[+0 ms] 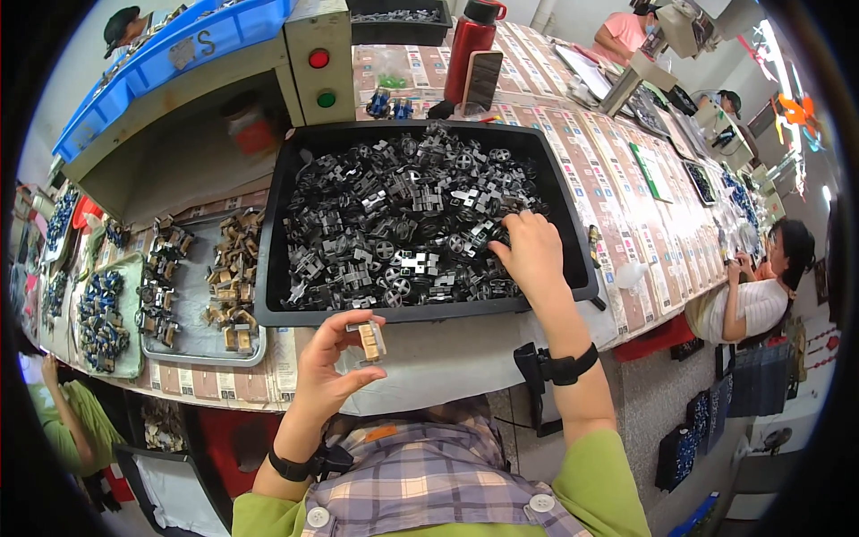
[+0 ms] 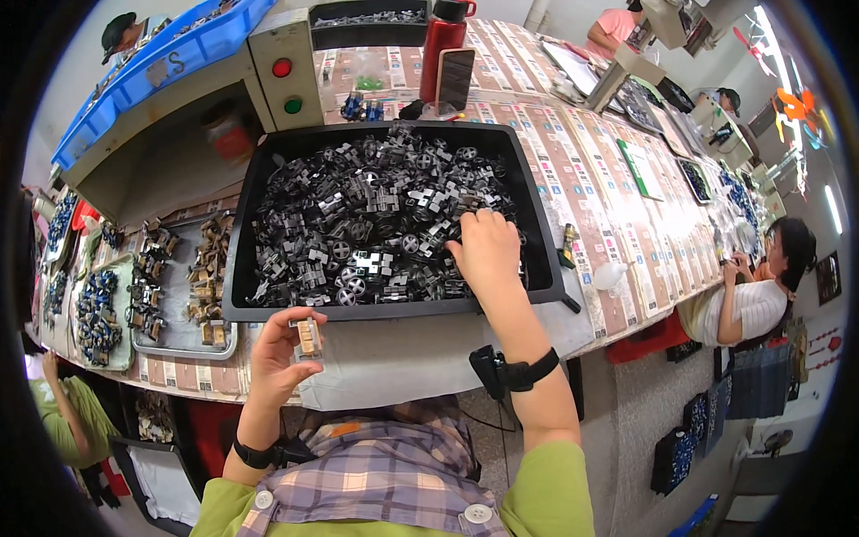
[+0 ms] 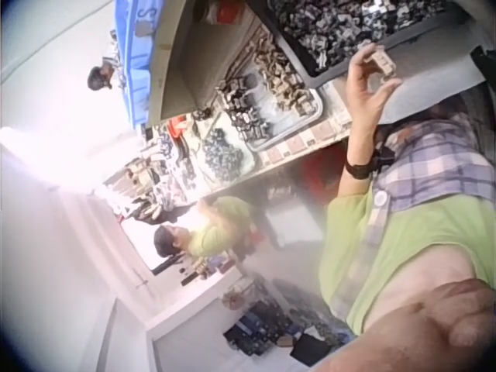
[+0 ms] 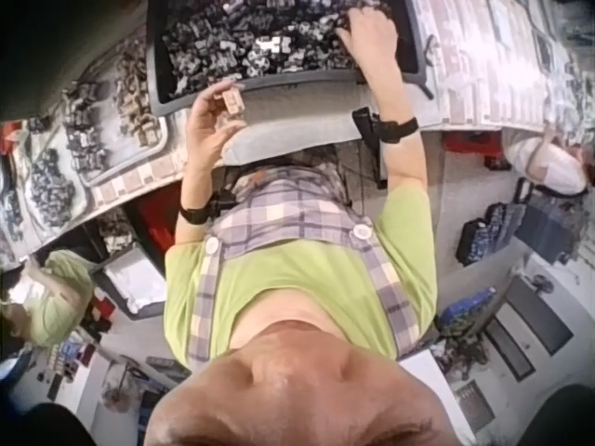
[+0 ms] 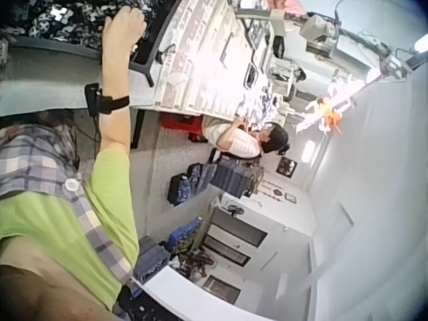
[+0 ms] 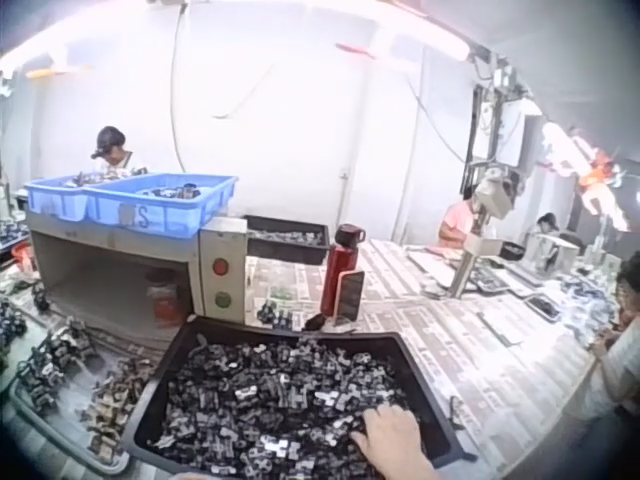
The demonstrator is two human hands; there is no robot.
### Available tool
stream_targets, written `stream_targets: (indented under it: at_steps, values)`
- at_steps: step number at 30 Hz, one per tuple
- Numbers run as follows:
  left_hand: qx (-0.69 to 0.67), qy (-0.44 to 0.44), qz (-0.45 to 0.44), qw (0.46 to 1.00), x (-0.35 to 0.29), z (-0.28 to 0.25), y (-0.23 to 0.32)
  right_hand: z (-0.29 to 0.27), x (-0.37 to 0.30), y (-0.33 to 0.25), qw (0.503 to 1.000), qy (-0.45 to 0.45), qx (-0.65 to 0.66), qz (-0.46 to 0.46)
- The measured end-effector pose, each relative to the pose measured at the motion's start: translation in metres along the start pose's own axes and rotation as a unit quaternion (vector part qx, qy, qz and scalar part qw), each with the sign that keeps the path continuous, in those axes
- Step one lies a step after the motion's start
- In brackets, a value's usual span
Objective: Assembling small black and brown plastic components using adhesive.
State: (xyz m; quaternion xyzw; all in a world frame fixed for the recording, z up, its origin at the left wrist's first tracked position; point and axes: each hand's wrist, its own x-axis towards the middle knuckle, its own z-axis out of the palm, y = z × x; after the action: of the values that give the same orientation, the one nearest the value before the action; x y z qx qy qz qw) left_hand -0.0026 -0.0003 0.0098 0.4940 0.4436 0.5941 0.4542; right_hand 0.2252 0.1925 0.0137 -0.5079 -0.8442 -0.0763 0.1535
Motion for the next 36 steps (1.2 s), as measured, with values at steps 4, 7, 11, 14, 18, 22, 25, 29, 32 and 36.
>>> stream_targets:
  at_steps: [4, 7, 11, 14, 18, 22, 25, 29, 32, 36]
  values:
    - [-0.006, 0.006, -0.013, 1.0, -0.003, -0.003, 0.0, -0.007, -0.002, 0.001, 0.999, 0.033, 0.038, -0.019]
    - [-0.006, 0.011, -0.014, 1.0, -0.004, -0.005, 0.0, -0.019, -0.008, 0.002, 0.983, 0.027, 0.173, 0.06]
    - [-0.01, -0.003, -0.013, 1.0, 0.001, 0.0, 0.005, -0.039, -0.017, 0.002, 0.915, 0.022, 0.392, 0.094]
    - [-0.004, -0.032, -0.016, 0.999, 0.007, 0.004, 0.012, -0.059, -0.029, -0.014, 0.846, 0.001, 0.531, 0.043]
    - [-0.088, -0.079, -0.016, 0.993, 0.014, 0.009, 0.016, -0.083, -0.044, -0.05, 0.841, -0.063, 0.533, -0.071]
    - [-0.093, -0.143, 0.049, 0.984, 0.02, 0.008, 0.015, -0.084, -0.055, -0.062, 0.841, -0.097, 0.522, -0.101]
    - [-0.124, -0.114, 0.027, 0.985, 0.015, 0.009, 0.014, -0.081, -0.058, -0.065, 0.836, -0.105, 0.529, -0.095]
    - [-0.107, -0.17, 0.021, 0.979, 0.017, 0.002, 0.012, -0.076, -0.06, -0.068, 0.814, -0.131, 0.559, -0.089]
    - [-0.133, -0.193, -0.033, 0.972, 0.014, 0.004, 0.012, -0.071, -0.061, -0.071, 0.813, -0.133, 0.561, -0.085]
    - [-0.102, -0.159, -0.034, 0.981, 0.012, 0.006, 0.011, -0.063, -0.064, -0.075, 0.79, -0.133, 0.599, -0.019]
